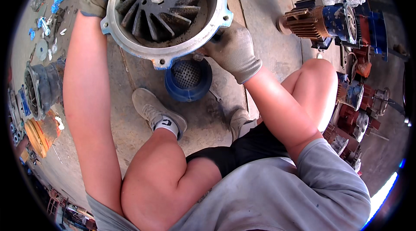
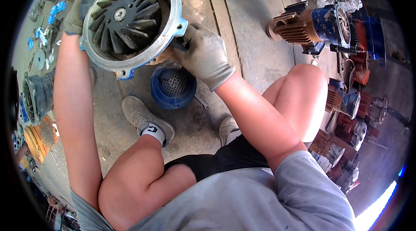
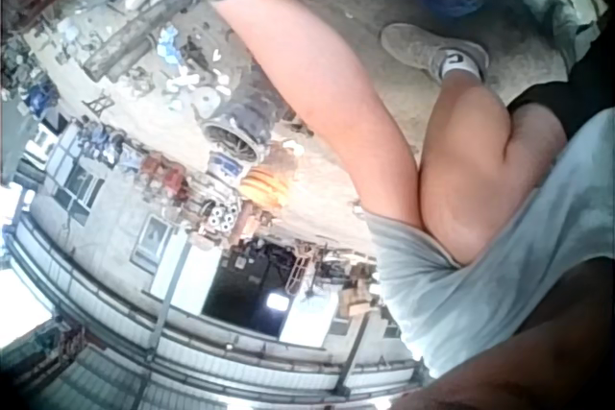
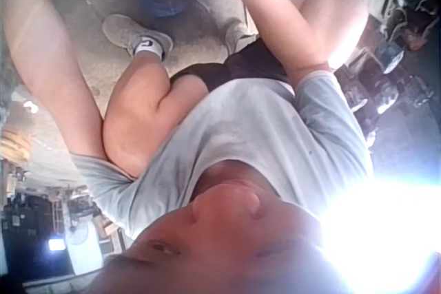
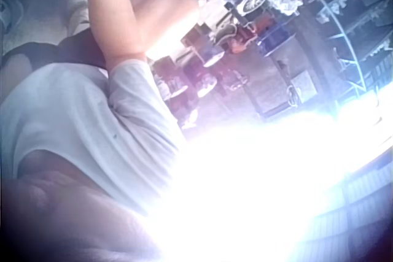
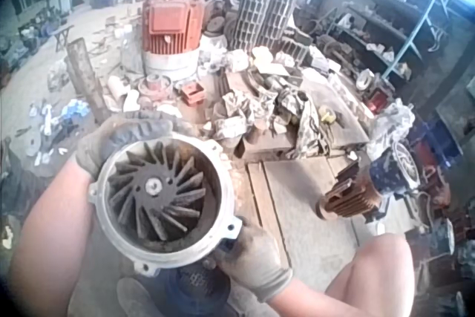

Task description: The person sits on the floor in a workshop and uses a wrench to tighten bolts on a motor housing. They rotate the motor to access different sides and continue tightening the fasteners.

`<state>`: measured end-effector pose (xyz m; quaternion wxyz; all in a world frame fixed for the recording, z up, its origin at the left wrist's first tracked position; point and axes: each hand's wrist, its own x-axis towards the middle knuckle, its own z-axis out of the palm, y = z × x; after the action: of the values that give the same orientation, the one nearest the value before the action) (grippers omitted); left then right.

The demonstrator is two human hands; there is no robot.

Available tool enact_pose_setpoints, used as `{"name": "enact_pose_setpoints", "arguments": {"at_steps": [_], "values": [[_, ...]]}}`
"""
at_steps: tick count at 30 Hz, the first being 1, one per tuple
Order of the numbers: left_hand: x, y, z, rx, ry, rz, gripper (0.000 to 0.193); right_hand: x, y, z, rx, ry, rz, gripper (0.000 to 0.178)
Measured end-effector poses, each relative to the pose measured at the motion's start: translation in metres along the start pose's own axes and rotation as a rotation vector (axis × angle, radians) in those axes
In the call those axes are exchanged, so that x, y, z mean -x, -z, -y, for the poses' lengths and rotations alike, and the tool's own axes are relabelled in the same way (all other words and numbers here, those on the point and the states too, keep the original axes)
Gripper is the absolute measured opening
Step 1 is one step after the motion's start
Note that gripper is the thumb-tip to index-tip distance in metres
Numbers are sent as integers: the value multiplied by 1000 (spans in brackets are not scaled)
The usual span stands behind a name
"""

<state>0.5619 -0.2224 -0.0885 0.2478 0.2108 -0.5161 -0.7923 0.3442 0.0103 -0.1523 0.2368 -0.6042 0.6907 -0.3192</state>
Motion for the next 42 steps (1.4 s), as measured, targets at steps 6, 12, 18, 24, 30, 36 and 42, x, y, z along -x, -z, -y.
{"name": "enact_pose_setpoints", "arguments": {"at_steps": [6, 12, 18, 24, 30, 36, 42], "values": [[-2, -1, 9, -127, -36, -147, 40, -3, 6, 3, 90, 14, 20, 37], [-6, 18, 10, 39, -13, -33, 39, -13, 5, -9, 54, 4, 76, 37], [1, 8, 2, -69, -13, -63, 40, -6, 6, -5, 39, 43, 55, 44], [-2, 6, 8, -78, -11, -103, 40, 1, 3, 1, 80, 47, 22, 42], [-8, 12, 10, -78, -32, -35, 40, 3, 5, 5, 87, 18, -15, 40], [-2, 9, 8, 19, 2, -69, 39, 0, -1, 2, 105, -10, 11, 41], [-5, 9, 13, 21, -25, -79, 38, 4, -2, -1, 27, 24, -18, 41]]}}
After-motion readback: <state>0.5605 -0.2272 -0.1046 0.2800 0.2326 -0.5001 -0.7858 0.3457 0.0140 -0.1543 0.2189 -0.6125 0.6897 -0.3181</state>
